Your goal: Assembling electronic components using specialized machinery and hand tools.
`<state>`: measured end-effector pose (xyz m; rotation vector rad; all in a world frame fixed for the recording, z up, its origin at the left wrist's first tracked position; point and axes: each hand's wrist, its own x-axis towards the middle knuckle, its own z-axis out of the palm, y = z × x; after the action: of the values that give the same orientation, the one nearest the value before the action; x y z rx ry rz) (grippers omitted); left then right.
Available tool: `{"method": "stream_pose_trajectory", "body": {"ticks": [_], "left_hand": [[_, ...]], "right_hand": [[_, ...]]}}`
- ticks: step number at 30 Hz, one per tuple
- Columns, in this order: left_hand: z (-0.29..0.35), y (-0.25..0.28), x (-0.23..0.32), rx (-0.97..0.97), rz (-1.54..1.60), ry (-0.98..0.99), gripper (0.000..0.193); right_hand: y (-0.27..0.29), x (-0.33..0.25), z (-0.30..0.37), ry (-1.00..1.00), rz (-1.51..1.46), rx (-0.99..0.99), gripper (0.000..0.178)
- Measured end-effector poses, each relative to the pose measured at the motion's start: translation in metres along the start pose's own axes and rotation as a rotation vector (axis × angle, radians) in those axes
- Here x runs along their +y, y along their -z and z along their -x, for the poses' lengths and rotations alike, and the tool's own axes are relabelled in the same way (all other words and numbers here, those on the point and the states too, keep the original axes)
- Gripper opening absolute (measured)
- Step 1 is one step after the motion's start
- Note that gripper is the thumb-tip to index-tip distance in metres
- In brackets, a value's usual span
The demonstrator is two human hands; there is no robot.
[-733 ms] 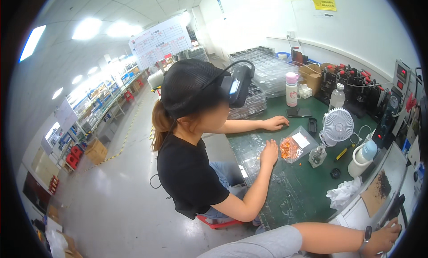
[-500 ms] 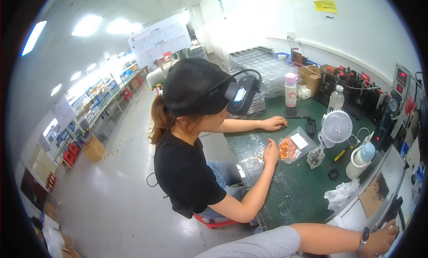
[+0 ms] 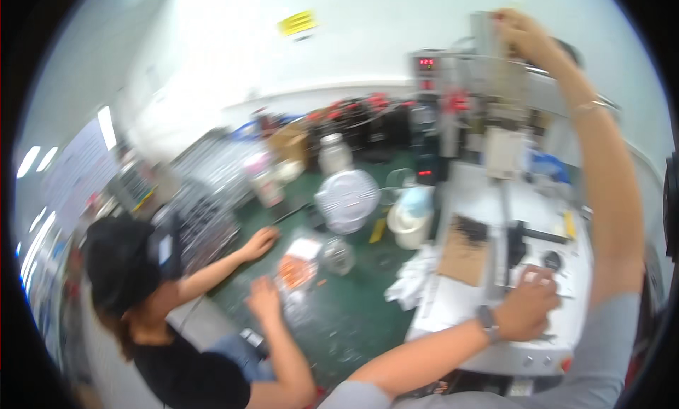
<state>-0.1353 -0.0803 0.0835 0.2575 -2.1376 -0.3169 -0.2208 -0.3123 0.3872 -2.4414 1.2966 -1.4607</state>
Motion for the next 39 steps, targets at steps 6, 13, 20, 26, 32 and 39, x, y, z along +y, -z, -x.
{"method": "stream_pose_trajectory", "body": {"ticks": [6, 13, 20, 26, 32, 39], "left_hand": [[-0.018, -0.001, 0.014, -0.081, 0.010, -0.066, 0.026], [-0.017, 0.001, 0.017, -0.053, -0.020, -0.088, 0.021], [-0.015, 0.003, 0.017, -0.073, -0.048, -0.068, 0.019], [-0.019, 0.010, 0.016, -0.055, -0.112, -0.085, 0.018], [-0.026, 0.014, 0.011, 0.060, -0.206, -0.010, 0.020], [-0.016, 0.022, -0.003, 0.182, -0.296, 0.147, 0.017]], "right_hand": [[0.060, -0.014, 0.031, -0.054, -0.384, -0.200, 0.038], [0.057, -0.023, 0.037, -0.132, -0.351, -0.035, 0.026], [0.035, -0.043, 0.020, -0.241, 0.124, 0.197, 0.022], [0.027, -0.029, -0.001, -0.335, 0.419, 0.166, 0.021], [0.101, -0.048, 0.049, -0.025, -0.571, 0.610, 0.021], [0.095, -0.110, 0.348, -0.355, 0.445, -1.064, 0.052]]}}
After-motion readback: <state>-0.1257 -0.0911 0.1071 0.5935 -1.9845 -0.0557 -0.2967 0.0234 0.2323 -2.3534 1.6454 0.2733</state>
